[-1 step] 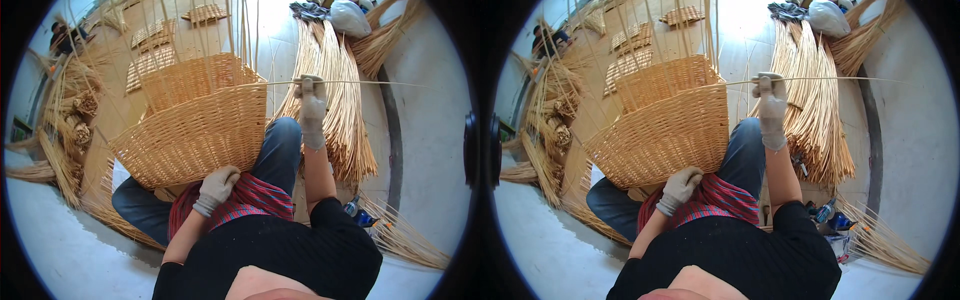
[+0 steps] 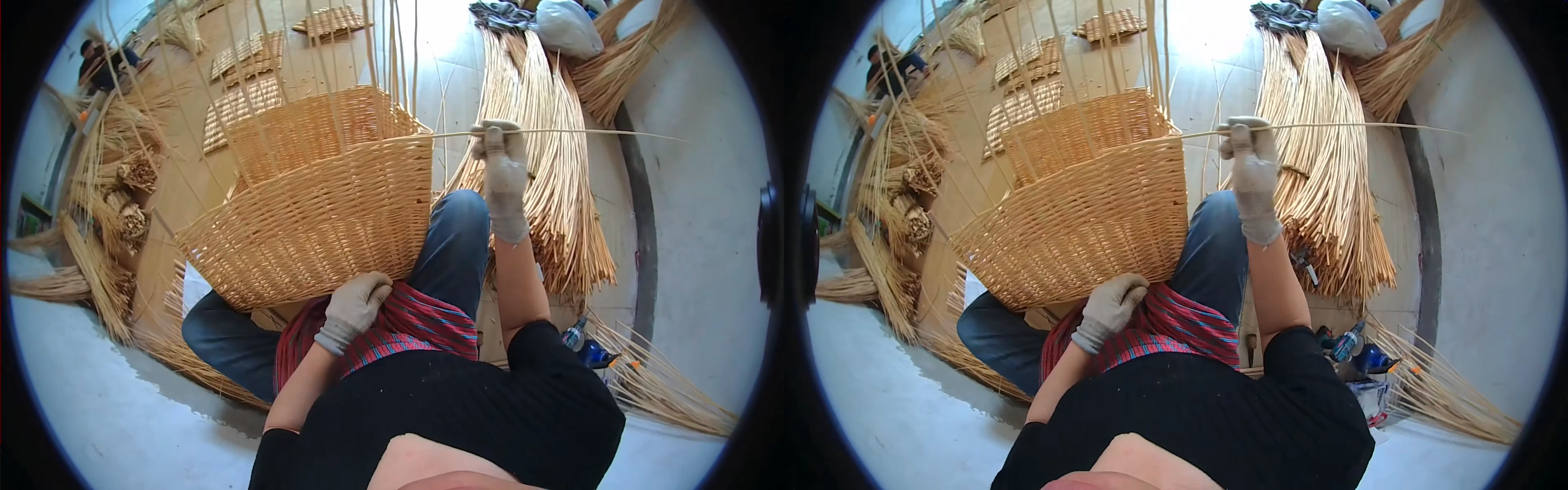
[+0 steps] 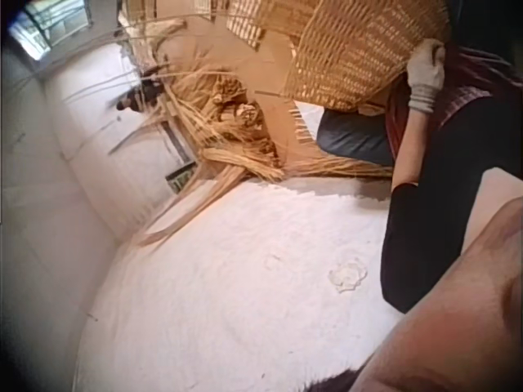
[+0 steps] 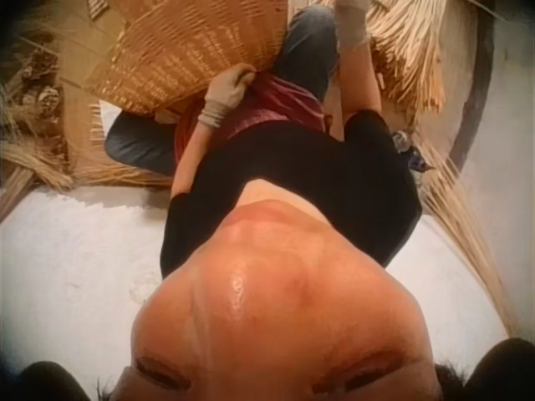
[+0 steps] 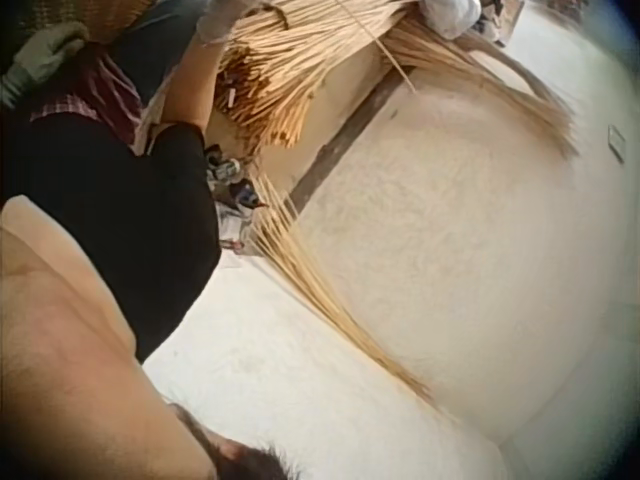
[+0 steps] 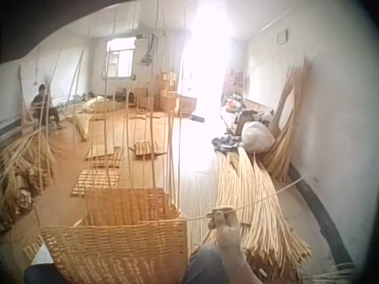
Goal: The recorder is weaving a large basket using wicker or bamboo strips while sitting on a workshop floor.
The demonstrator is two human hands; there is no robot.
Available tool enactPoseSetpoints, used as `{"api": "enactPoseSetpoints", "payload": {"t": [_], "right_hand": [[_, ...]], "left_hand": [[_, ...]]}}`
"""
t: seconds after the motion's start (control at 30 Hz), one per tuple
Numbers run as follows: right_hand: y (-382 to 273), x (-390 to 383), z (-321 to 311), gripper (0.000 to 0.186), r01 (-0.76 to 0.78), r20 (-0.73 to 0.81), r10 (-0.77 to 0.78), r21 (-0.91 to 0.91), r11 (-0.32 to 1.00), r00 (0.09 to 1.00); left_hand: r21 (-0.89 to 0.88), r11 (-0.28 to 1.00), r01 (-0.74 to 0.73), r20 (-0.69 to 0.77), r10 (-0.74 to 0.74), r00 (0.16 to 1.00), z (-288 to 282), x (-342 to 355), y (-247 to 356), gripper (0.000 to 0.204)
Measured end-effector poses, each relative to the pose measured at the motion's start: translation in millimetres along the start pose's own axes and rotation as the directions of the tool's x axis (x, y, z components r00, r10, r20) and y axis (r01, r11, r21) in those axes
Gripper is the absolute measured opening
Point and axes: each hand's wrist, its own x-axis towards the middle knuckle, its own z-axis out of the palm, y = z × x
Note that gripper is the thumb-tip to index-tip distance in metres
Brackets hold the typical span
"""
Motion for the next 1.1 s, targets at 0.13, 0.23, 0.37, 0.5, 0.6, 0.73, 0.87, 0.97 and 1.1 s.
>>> {"api": "enactPoseSetpoints", "payload": {"t": [0.13,0.23,0.37,0.5,0.6,0.73,0.87,0.97,1.1], "right_hand": [[8,9,-1,0.016,-0.139,0.068,0.141,-0.022,0.990,0.988],[12,15,0,0.012,-0.248,0.037,0.247,0.027,0.968,0.968],[12,18,-2,0.013,-0.230,0.098,0.231,-0.025,0.973,0.968],[13,18,-6,0.015,-0.210,0.074,0.213,-0.047,0.976,0.974],[18,27,-8,0.017,-0.228,0.062,0.234,-0.089,0.970,0.970],[28,47,-2,0.022,-0.323,0.048,0.329,-0.104,0.941,0.943],[36,58,-1,0.023,-0.491,0.138,0.486,0.002,0.871,0.863],[41,54,-6,0.023,-0.483,0.120,0.481,-0.016,0.875,0.868],[47,49,-10,0.024,-0.375,0.168,0.369,0.009,0.927,0.914]], "left_hand": [[0.180,0.970,-0.161,-0.040,0.171,0.985,-12,16,14,0.014],[0.451,0.835,-0.314,-0.215,0.444,0.870,-30,46,36,0.018],[0.673,0.687,-0.275,-0.360,0.629,0.689,-57,102,66,0.042],[0.794,0.598,-0.114,-0.320,0.569,0.757,-56,133,76,0.065],[0.810,0.573,-0.123,-0.292,0.577,0.763,-50,144,71,0.065],[0.844,0.529,-0.085,-0.286,0.580,0.763,-49,150,66,0.064],[0.860,0.509,-0.031,-0.291,0.541,0.789,-48,148,77,0.060],[0.899,0.436,0.038,-0.355,0.679,0.643,-40,150,91,0.058],[0.836,0.535,-0.124,-0.310,0.645,0.698,-16,177,105,0.056]]}}
